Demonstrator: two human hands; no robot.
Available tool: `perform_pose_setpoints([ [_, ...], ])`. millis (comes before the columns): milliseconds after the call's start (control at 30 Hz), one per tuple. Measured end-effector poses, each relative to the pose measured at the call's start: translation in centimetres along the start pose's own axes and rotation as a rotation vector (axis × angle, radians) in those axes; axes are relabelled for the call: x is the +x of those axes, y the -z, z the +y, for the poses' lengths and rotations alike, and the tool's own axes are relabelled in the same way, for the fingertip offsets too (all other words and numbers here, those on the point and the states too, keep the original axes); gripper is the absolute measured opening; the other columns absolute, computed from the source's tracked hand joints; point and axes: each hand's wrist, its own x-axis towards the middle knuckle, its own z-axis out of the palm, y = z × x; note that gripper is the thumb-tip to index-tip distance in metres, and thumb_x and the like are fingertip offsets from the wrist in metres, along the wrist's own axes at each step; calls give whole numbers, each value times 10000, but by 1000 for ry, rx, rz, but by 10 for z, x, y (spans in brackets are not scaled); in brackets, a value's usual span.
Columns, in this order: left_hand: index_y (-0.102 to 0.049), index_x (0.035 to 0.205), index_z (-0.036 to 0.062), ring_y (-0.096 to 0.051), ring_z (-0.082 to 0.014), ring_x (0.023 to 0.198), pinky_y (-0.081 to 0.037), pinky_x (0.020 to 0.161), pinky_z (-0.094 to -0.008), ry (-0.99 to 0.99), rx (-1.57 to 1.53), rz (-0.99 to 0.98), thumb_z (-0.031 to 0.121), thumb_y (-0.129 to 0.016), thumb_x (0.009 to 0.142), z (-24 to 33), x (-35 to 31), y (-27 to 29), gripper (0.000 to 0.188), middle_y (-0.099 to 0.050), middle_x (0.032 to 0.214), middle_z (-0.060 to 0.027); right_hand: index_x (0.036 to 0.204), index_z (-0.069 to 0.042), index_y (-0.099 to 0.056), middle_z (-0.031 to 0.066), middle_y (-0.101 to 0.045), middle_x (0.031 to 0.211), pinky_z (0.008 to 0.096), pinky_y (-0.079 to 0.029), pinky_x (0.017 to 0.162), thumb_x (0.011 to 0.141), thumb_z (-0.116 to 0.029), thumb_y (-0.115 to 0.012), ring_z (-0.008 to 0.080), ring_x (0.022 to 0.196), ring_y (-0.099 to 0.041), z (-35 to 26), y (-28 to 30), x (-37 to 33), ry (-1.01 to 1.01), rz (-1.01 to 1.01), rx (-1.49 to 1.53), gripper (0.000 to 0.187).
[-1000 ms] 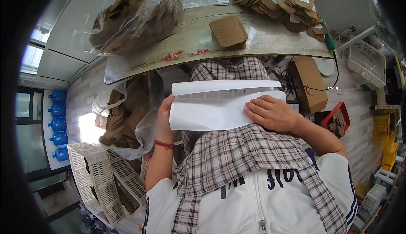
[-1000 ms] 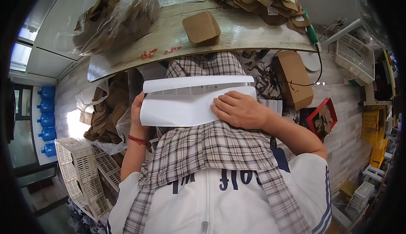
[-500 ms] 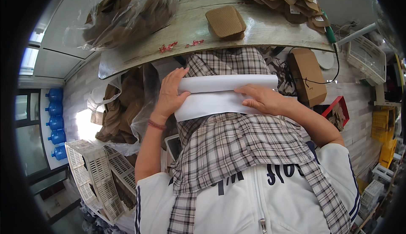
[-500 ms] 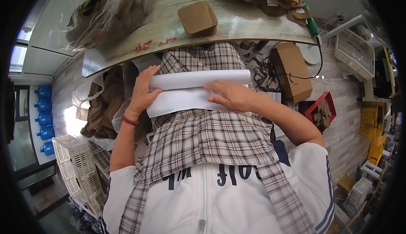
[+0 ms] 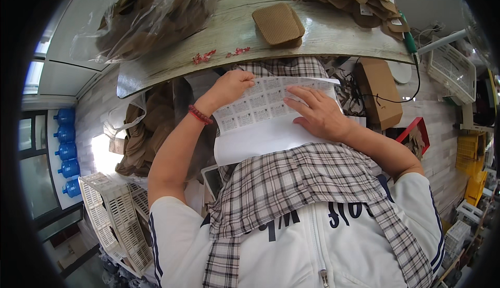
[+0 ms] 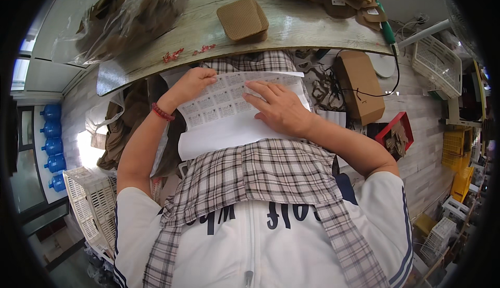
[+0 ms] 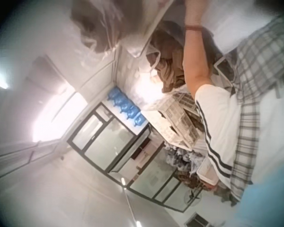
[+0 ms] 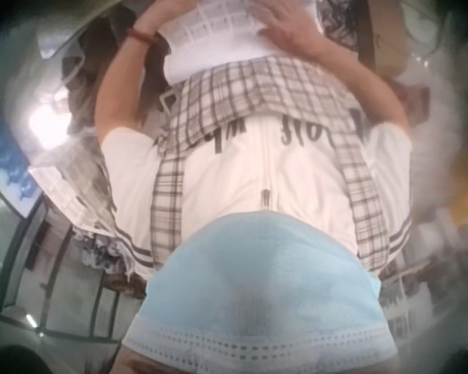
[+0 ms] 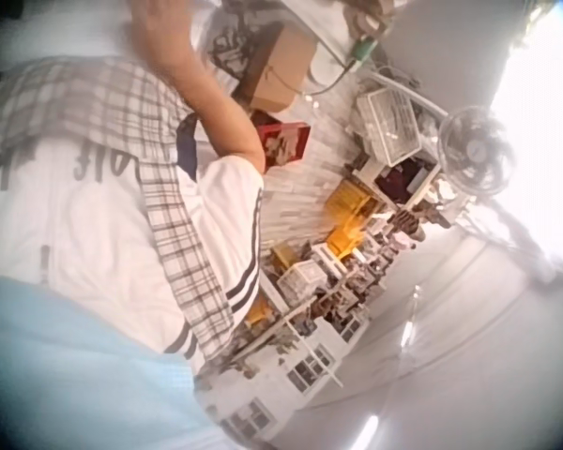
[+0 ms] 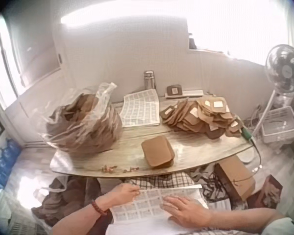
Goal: The person repeatedly peels small labels from a roll and sticks them onto small brown packages on a table. They handle the packages one at a time, placing each labeled package into a growing stack.
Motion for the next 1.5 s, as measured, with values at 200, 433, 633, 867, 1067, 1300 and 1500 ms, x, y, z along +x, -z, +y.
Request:
perform_pose_setpoints([
  [200, -575, 833, -21, -443, -57, 690, -419, 648, -268, 116, -200, -142, 168, -579, 967, -23, 10, 4, 231, -494, 710, 42, 1230, -52, -612, 151, -480, 1406, 447, -372, 1095, 752, -147, -773, 324, 1301, -473, 4, -23, -8, -103, 32, -93, 513],
  [433, -576, 833, -15, -456, -63, 675, -416, 632, -272, 174, -123, -86, 201, -598, 949, -28, 5, 0, 246, -525, 696, 29, 1408, -93, -460, 192, -370, 1498, 420, -389, 1082, 775, -95, -764, 369, 1341, -429, 35, -44, -25, -578, 289, -95, 702],
  [633, -607, 877, -15, -632, -309, 756, -488, 709, -397, 44, 160, 167, 165, -576, 880, -13, 4, -12, 183, -664, 782, -142, 1301, -79, -544, 175, -514, 1304, 397, -449, 991, 808, -99, -736, 365, 1185, -535, 61, -55, -19, -697, 460, 183, 530],
  [867, -621, 925, 52, -597, -294, 959, -441, 858, -410, -266, 437, 655, 20, -612, 826, 8, -5, -24, 104, -635, 937, -84, 1078, -61, -661, 70, -586, 1026, 305, -475, 769, 846, -66, -689, 189, 878, -575, 74, -53, -10, -812, 517, 416, 233],
  [1067, -659, 955, 53, -571, -295, 910, -438, 824, -421, -287, 428, 496, -27, -650, 776, 5, -44, -28, 196, -584, 917, -79, 1024, -45, -679, 16, -603, 877, 250, -449, 651, 868, -66, -679, 94, 705, -502, 80, -53, -13, -939, 490, 655, 158],
  [1300, -551, 1361, 85, -449, -373, 1284, -369, 1054, -478, -161, 514, 364, 166, -769, 756, 15, -72, -46, 649, -512, 1347, -178, 1166, -62, -662, 39, -602, 1096, 292, -477, 752, 807, -129, -752, 147, 830, -549, 73, -40, -14, -882, 324, 564, 375],
  [1500, -392, 1503, 184, -157, -410, 1486, -210, 1175, -540, 190, 453, 325, 319, -864, 672, -11, -81, -48, 965, -234, 1578, -250, 1413, -126, -517, 73, -481, 1348, 313, -449, 930, 681, -99, -844, 194, 1069, -519, 59, -15, -16, -740, 84, 413, 803],
])
